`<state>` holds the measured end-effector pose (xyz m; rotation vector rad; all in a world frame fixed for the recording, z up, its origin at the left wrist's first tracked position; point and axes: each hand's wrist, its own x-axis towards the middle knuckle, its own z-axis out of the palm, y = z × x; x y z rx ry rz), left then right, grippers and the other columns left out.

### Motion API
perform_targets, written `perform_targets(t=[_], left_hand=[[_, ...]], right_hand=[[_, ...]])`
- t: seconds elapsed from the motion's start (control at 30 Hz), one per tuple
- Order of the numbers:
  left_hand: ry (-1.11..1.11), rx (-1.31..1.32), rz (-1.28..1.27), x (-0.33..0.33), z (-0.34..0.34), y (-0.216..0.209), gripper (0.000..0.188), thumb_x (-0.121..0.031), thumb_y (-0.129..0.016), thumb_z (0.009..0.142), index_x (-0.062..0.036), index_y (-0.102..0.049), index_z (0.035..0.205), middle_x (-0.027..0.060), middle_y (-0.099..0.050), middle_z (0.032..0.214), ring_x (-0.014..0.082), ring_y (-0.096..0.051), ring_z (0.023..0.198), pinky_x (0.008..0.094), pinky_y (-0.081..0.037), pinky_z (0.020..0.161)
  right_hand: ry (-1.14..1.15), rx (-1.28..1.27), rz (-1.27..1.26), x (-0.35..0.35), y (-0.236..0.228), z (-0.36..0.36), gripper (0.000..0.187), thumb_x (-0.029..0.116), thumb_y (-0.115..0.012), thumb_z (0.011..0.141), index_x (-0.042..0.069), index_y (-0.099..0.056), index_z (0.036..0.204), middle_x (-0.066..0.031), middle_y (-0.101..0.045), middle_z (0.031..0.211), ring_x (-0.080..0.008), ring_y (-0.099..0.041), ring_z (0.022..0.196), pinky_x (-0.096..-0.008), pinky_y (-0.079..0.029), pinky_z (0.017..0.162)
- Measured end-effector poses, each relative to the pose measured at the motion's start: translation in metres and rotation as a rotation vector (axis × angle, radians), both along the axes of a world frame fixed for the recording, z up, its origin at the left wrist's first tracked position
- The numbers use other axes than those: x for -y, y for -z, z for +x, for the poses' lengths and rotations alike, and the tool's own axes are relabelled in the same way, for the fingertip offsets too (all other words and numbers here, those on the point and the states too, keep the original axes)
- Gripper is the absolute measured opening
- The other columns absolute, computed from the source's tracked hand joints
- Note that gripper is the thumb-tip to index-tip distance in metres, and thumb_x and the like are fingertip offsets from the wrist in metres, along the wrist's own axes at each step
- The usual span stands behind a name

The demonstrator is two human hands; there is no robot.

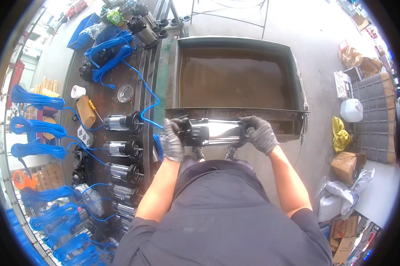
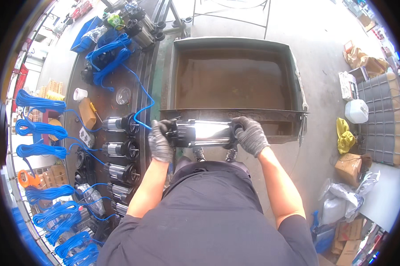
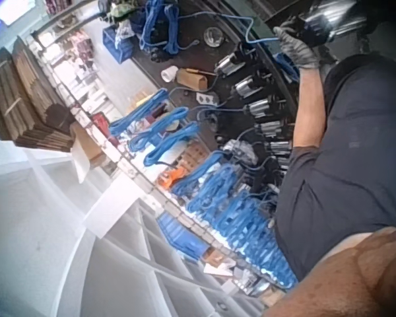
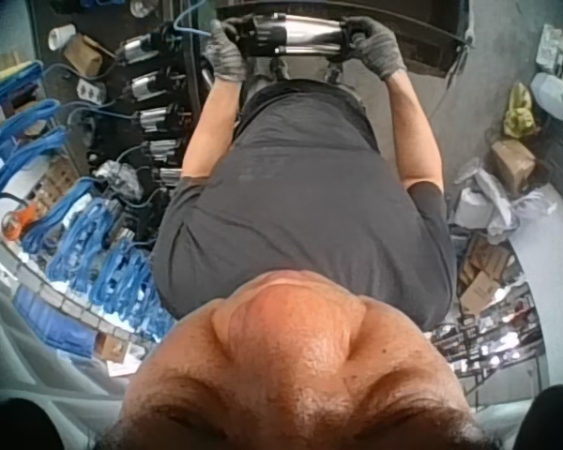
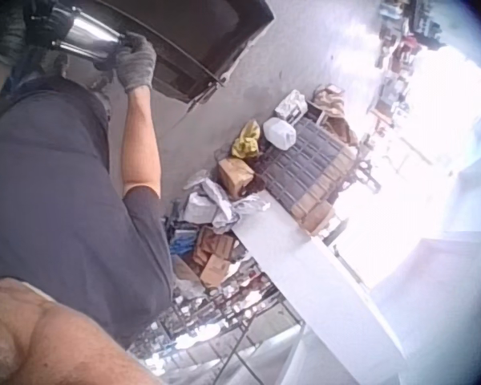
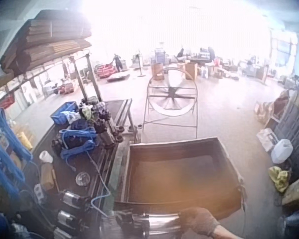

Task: Testing a cylindrical water pump for leaks by submerging it in a tank of water and inspecting it.

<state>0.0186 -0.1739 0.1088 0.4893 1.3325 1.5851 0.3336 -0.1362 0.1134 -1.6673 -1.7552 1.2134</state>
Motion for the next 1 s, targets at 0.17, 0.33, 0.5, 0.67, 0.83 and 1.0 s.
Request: perform_targets(t=[0.17, 0.33, 0.5, 0.67, 0.83, 1.0], left_hand=[[0.168, -0.273, -0.386, -0.001, -0.006, 0.104, 0.042, -0.048, -0.056, 0.109, -0.0119, -0.070, 0.092, 0.0006, -0.067, 0.088, 0.0123, -0.061, 0.073, 0.0317, -0.052, 0.064], [0.183, -0.031, -0.520, -0.007, -0.024, 0.150, 0.033, -0.042, -0.060, 0.108, -0.0122, -0.070, 0.099, -0.0004, -0.063, 0.080, 0.0128, -0.059, 0.065, 0.0319, -0.053, 0.060], [0.051, 0.304, -0.510, -0.005, -0.046, 0.140, 0.026, -0.036, -0.061, 0.108, -0.0122, -0.071, 0.105, 0.0018, -0.059, 0.075, 0.0150, -0.061, 0.062, 0.0363, -0.061, 0.061], [0.016, 0.104, -0.540, 0.003, -0.065, 0.115, 0.018, -0.027, -0.059, 0.108, -0.0101, -0.063, 0.113, 0.0049, -0.063, 0.088, 0.0161, -0.062, 0.062, 0.0346, -0.061, 0.060], [0.238, -0.310, -0.424, 0.014, -0.051, 0.102, 0.019, -0.023, -0.062, 0.108, -0.0058, -0.060, 0.114, 0.0069, -0.066, 0.095, 0.0161, -0.064, 0.070, 0.0327, -0.058, 0.068], [0.485, -0.945, -0.189, 0.016, -0.004, 0.075, 0.045, -0.031, -0.076, 0.099, 0.0004, -0.058, 0.126, 0.0133, -0.068, 0.109, 0.0254, -0.066, 0.099, 0.0383, -0.054, 0.091]], right_hand=[[-0.045, 0.258, -0.057, -0.024, -0.001, 0.005, 0.037, 0.012, -0.065, 0.090, 0.004, -0.072, 0.125, -0.0237, -0.073, 0.117, -0.0378, -0.070, 0.112, -0.0451, -0.055, 0.102], [-0.092, 0.509, -0.185, -0.036, -0.020, -0.023, 0.035, 0.020, -0.071, 0.089, 0.005, -0.074, 0.121, -0.0248, -0.072, 0.121, -0.0388, -0.070, 0.114, -0.0467, -0.056, 0.099], [-0.160, 0.625, -0.263, -0.048, -0.035, -0.041, 0.038, 0.025, -0.071, 0.091, 0.004, -0.071, 0.123, -0.0265, -0.070, 0.124, -0.0391, -0.070, 0.117, -0.0474, -0.057, 0.100], [-0.104, 0.572, -0.180, -0.039, -0.025, -0.033, 0.040, 0.029, -0.066, 0.097, 0.004, -0.067, 0.128, -0.0284, -0.067, 0.126, -0.0421, -0.069, 0.118, -0.0485, -0.056, 0.103], [0.241, -0.167, -0.116, 0.002, 0.028, 0.035, 0.047, 0.045, -0.064, 0.104, 0.005, -0.067, 0.128, -0.0231, -0.070, 0.120, -0.0358, -0.072, 0.102, -0.0460, -0.056, 0.094], [0.697, 0.443, 0.187, 0.038, 0.084, 0.156, 0.035, 0.030, -0.074, 0.097, 0.004, -0.066, 0.120, -0.0231, -0.069, 0.108, -0.0393, -0.072, 0.100, -0.0502, -0.056, 0.088]])
